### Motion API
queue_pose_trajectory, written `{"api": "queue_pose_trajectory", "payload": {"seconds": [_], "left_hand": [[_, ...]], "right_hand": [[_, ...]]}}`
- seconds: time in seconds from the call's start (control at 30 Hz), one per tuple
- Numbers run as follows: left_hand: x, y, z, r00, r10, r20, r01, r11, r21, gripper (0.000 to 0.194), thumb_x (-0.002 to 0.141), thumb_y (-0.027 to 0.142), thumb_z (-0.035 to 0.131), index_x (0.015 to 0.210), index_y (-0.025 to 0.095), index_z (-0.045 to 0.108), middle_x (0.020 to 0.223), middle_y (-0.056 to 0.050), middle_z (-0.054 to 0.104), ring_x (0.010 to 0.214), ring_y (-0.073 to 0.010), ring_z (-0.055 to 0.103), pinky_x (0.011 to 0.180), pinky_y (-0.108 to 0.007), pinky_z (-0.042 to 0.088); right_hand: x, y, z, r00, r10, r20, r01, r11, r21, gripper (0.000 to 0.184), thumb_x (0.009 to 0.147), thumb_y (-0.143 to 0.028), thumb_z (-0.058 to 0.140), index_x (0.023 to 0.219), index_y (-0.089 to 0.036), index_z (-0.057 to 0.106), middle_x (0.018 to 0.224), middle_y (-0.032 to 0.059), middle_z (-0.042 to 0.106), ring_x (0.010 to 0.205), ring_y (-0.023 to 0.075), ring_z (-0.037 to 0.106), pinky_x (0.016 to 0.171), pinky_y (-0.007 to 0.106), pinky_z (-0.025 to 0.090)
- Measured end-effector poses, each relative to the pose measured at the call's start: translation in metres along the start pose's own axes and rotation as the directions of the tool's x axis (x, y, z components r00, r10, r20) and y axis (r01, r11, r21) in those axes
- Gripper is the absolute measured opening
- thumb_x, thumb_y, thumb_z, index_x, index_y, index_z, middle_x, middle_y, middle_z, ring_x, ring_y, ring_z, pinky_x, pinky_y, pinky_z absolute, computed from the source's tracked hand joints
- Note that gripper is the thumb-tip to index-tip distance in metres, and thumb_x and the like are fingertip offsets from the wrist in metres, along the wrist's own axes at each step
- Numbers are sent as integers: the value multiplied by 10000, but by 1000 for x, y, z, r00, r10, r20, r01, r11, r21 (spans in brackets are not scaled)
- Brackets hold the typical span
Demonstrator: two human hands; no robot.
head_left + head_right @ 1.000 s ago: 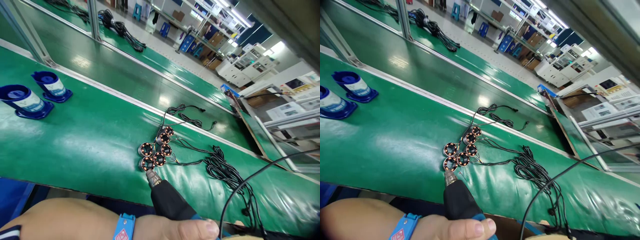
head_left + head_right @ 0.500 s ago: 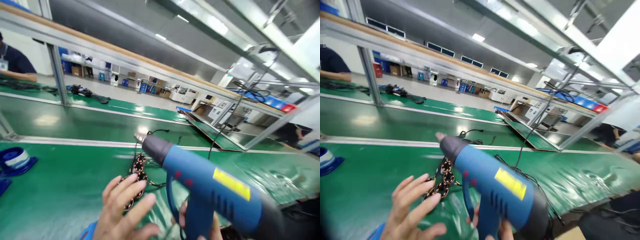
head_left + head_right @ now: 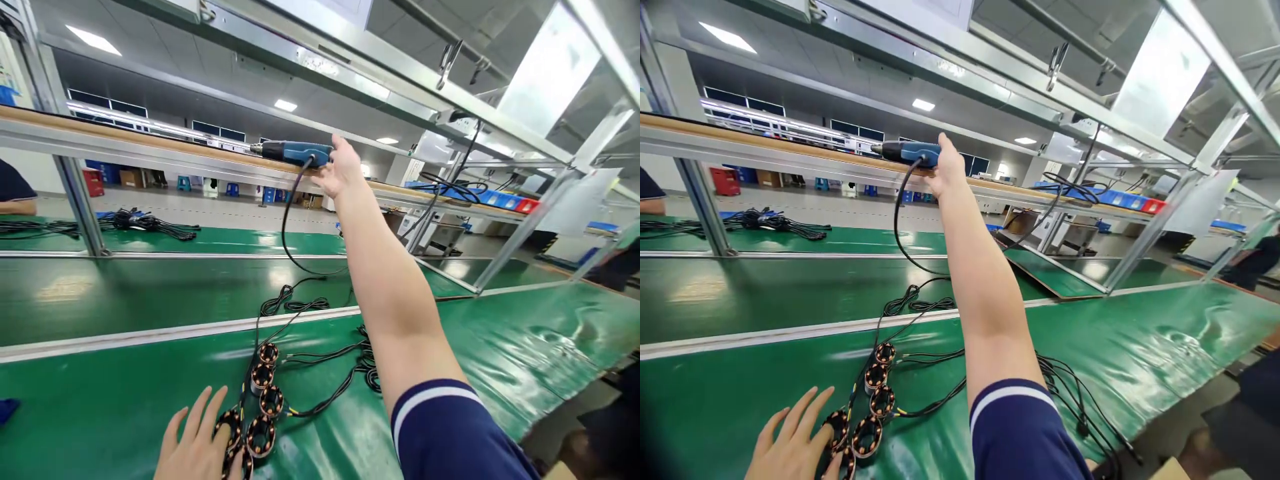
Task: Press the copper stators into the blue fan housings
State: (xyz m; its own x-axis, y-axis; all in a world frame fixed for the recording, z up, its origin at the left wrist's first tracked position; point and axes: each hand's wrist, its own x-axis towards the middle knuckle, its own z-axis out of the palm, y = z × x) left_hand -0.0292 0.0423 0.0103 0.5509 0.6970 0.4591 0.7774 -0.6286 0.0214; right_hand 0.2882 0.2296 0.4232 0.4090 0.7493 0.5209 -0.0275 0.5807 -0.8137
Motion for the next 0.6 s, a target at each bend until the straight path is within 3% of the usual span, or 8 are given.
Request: {"api": "queue_pose_trajectory", "payload": {"seconds": [0.07, 0.13, 0.2, 0.27, 0.33, 0.4, 0.5, 0.6], "left_hand": [[4, 0, -4, 997, 30, 74, -29, 999, -23, 280, 922, 363, 520, 1035, 327, 773, 1481, -68, 593, 1381, -348, 517, 1051, -558, 343], [7, 4, -10, 987, 9, 162, -3, 999, -35, 323, 924, 398, 515, 1111, 308, 762, 1508, -89, 565, 1421, -355, 479, 1069, -561, 347], [12, 10, -15, 969, -39, 245, 44, 999, -17, 379, 921, 409, 501, 1124, 232, 768, 1528, -150, 530, 1451, -374, 441, 1100, -581, 336], [16, 15, -18, 947, -84, 309, 82, 996, 19, 421, 914, 405, 490, 1099, 159, 777, 1535, -215, 499, 1472, -392, 411, 1122, -603, 324], [19, 16, -18, 929, -102, 356, 87, 995, 57, 424, 892, 391, 492, 1044, 129, 789, 1533, -252, 483, 1482, -402, 395, 1123, -624, 324], [20, 10, -16, 914, -131, 384, 93, 989, 115, 399, 847, 397, 523, 946, 129, 801, 1533, -265, 475, 1482, -417, 391, 1115, -652, 326], [18, -12, -15, 901, -202, 384, 123, 968, 219, 375, 782, 434, 577, 852, 148, 807, 1504, -270, 506, 1452, -449, 422, 1099, -698, 322], [15, -41, -19, 895, -272, 353, 162, 937, 310, 290, 761, 390, 615, 850, 201, 817, 1451, -252, 570, 1413, -467, 461, 1076, -724, 334]], "right_hand": [[-9, 29, -12, 979, -200, 25, 202, 975, -92, 467, 943, -582, 466, 961, -165, 675, 1117, 53, 682, 1332, 173, 526, 1138, 505, 393], [-49, 76, -31, 947, -281, 154, 304, 941, -147, 327, 890, -534, 602, 954, -224, 685, 1106, 40, 703, 1292, 211, 574, 1092, 484, 473], [-102, 131, -56, 924, -126, 361, 243, 922, -300, 260, 896, -490, 587, 950, -253, 679, 1022, 2, 723, 1128, 172, 656, 1000, 410, 548], [-149, 184, -84, 893, 48, 448, 169, 887, -430, 231, 844, -454, 650, 882, -229, 682, 857, -20, 721, 898, 147, 697, 880, 359, 589], [-174, 228, -112, 862, 172, 477, 143, 819, -555, 242, 804, -425, 716, 858, -190, 694, 815, -26, 715, 798, 113, 681, 885, 321, 577], [-178, 263, -135, 851, 247, 463, 142, 741, -656, 275, 847, -411, 736, 892, -141, 703, 897, 9, 725, 845, 117, 687, 924, 334, 570], [-159, 302, -154, 830, 336, 446, 171, 606, -777, 296, 956, -386, 694, 1058, -109, 694, 1148, 88, 698, 1094, 201, 673, 1021, 446, 539], [-139, 333, -154, 740, 461, 491, 282, 450, -847, 348, 973, -357, 687, 1245, -144, 653, 1369, 117, 603, 1307, 290, 557, 1120, 561, 448]]}}
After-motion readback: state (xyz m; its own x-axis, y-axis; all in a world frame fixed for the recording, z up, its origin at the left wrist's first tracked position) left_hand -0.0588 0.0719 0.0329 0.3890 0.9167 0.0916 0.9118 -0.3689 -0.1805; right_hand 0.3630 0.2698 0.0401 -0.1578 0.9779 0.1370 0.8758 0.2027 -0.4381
